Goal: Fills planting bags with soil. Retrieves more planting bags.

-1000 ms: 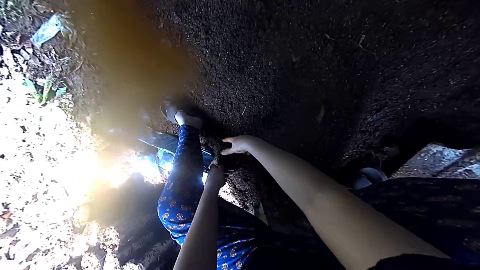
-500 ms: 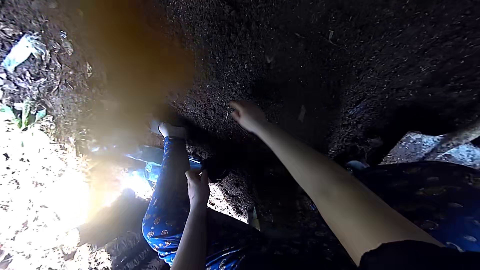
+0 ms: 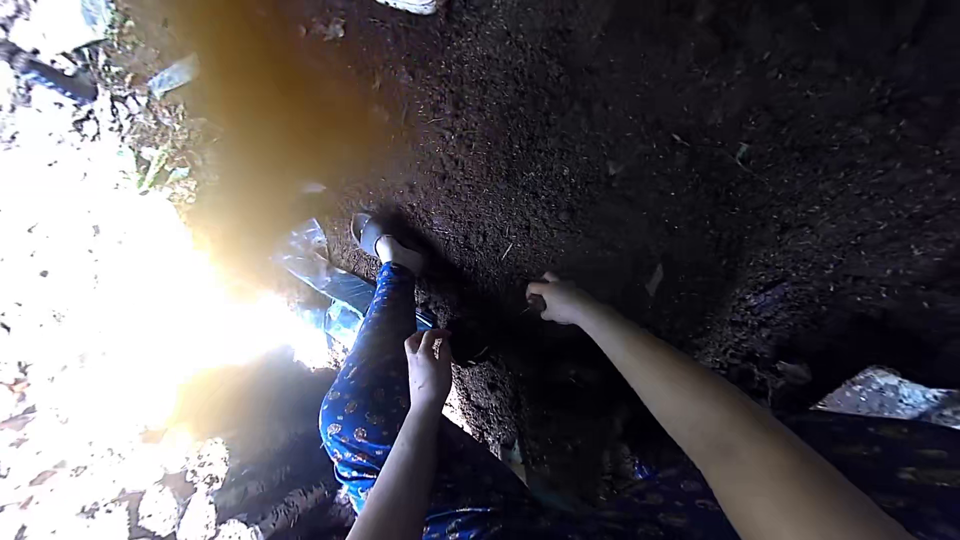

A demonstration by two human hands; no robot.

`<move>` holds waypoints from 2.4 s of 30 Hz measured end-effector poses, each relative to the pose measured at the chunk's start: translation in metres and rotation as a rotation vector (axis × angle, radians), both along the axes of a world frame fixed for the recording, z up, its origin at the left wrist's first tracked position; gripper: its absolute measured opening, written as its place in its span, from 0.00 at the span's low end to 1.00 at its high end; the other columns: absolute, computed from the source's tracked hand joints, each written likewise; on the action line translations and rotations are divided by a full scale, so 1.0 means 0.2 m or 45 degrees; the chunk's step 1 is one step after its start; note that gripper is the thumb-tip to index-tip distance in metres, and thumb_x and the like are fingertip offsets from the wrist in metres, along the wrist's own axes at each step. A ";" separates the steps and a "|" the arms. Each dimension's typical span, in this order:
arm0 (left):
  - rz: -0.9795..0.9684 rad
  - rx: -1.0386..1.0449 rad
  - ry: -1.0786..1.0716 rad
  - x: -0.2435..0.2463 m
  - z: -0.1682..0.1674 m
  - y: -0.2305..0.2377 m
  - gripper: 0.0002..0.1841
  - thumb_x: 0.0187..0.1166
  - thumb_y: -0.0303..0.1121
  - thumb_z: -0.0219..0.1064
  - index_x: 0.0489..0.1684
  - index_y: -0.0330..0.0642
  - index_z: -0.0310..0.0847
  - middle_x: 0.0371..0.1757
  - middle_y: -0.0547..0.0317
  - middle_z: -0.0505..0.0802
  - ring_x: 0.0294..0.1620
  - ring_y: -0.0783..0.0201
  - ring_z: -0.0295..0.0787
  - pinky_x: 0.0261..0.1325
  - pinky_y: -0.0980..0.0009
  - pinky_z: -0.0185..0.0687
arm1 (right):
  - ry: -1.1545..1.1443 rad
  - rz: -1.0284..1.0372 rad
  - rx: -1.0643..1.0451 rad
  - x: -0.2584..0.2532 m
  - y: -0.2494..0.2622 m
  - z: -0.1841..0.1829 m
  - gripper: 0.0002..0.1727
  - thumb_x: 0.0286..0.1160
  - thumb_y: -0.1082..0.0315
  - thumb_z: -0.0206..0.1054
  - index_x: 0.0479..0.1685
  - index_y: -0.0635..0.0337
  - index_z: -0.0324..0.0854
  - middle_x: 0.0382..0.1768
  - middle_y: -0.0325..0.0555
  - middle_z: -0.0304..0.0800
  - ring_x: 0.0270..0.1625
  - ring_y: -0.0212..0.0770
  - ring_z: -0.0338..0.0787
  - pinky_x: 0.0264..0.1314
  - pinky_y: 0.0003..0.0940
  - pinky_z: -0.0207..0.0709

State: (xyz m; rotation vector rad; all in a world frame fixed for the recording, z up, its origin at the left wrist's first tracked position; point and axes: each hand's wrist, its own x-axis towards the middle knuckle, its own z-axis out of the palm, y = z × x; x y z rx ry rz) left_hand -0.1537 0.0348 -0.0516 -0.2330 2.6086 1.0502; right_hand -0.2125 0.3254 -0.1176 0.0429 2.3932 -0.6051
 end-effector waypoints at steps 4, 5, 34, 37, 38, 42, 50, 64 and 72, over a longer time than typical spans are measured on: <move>-0.116 -0.042 -0.190 -0.01 0.00 0.02 0.19 0.88 0.36 0.60 0.75 0.50 0.82 0.82 0.40 0.77 0.81 0.45 0.75 0.80 0.50 0.74 | 0.125 0.237 -0.142 0.03 -0.34 0.34 0.27 0.60 0.72 0.80 0.63 0.45 0.85 0.74 0.60 0.77 0.68 0.66 0.82 0.65 0.70 0.76; -0.134 -0.050 -0.235 -0.02 0.00 0.03 0.21 0.88 0.37 0.59 0.79 0.50 0.78 0.82 0.41 0.77 0.82 0.45 0.75 0.81 0.48 0.72 | 0.136 0.285 -0.168 0.04 -0.42 0.39 0.26 0.60 0.73 0.79 0.62 0.45 0.86 0.74 0.59 0.77 0.68 0.66 0.81 0.65 0.70 0.76; -0.303 -0.130 -0.092 -0.01 -0.01 0.01 0.28 0.80 0.33 0.64 0.83 0.52 0.75 0.86 0.54 0.76 0.83 0.45 0.73 0.79 0.44 0.72 | 0.012 0.194 -0.193 0.30 -0.56 0.43 0.25 0.87 0.71 0.50 0.79 0.48 0.79 0.83 0.41 0.76 0.78 0.50 0.81 0.79 0.59 0.73; -0.474 -0.299 0.085 0.01 -0.06 0.08 0.48 0.64 0.59 0.79 0.90 0.57 0.66 0.90 0.45 0.68 0.90 0.39 0.59 0.86 0.37 0.56 | 0.326 -0.115 -0.198 0.16 -0.22 0.36 0.23 0.88 0.71 0.53 0.80 0.52 0.76 0.71 0.50 0.87 0.71 0.52 0.87 0.75 0.58 0.77; -0.567 -0.319 0.103 0.00 -0.11 0.10 0.54 0.59 0.62 0.82 0.92 0.58 0.62 0.93 0.44 0.62 0.94 0.39 0.50 0.91 0.35 0.43 | 0.378 -0.208 -0.103 0.13 -0.11 0.28 0.25 0.87 0.71 0.54 0.82 0.52 0.73 0.72 0.54 0.84 0.72 0.56 0.86 0.74 0.62 0.77; -0.716 -0.252 0.233 -0.06 -0.29 0.18 0.28 0.71 0.55 0.76 0.71 0.58 0.86 0.85 0.57 0.78 0.93 0.46 0.57 0.93 0.36 0.36 | 0.234 -0.373 0.062 0.21 0.20 -0.20 0.46 0.71 0.56 0.78 0.92 0.51 0.60 0.90 0.61 0.58 0.89 0.71 0.58 0.84 0.74 0.58; -0.322 -0.263 0.371 -0.07 -0.10 0.13 0.11 0.81 0.34 0.64 0.53 0.48 0.92 0.65 0.51 0.90 0.75 0.43 0.78 0.75 0.39 0.68 | 0.057 -0.577 -0.175 0.38 0.25 -0.30 0.23 0.69 0.75 0.75 0.66 0.59 0.83 0.75 0.66 0.75 0.75 0.68 0.77 0.73 0.66 0.74; -0.374 -0.210 0.027 0.09 -0.01 0.17 0.24 0.85 0.42 0.63 0.80 0.76 0.78 0.70 0.49 0.86 0.75 0.41 0.76 0.74 0.36 0.68 | -0.229 -1.193 -1.277 0.23 -0.13 0.14 0.17 0.88 0.66 0.58 0.72 0.51 0.76 0.48 0.47 0.86 0.43 0.41 0.88 0.45 0.37 0.83; 0.335 0.273 -0.386 0.09 -0.03 0.00 0.30 0.90 0.38 0.60 0.84 0.29 0.58 0.73 0.30 0.81 0.71 0.41 0.83 0.72 0.46 0.78 | -0.185 -0.734 -1.123 0.19 -0.57 0.39 0.20 0.87 0.59 0.63 0.71 0.57 0.76 0.71 0.52 0.81 0.73 0.47 0.80 0.74 0.54 0.73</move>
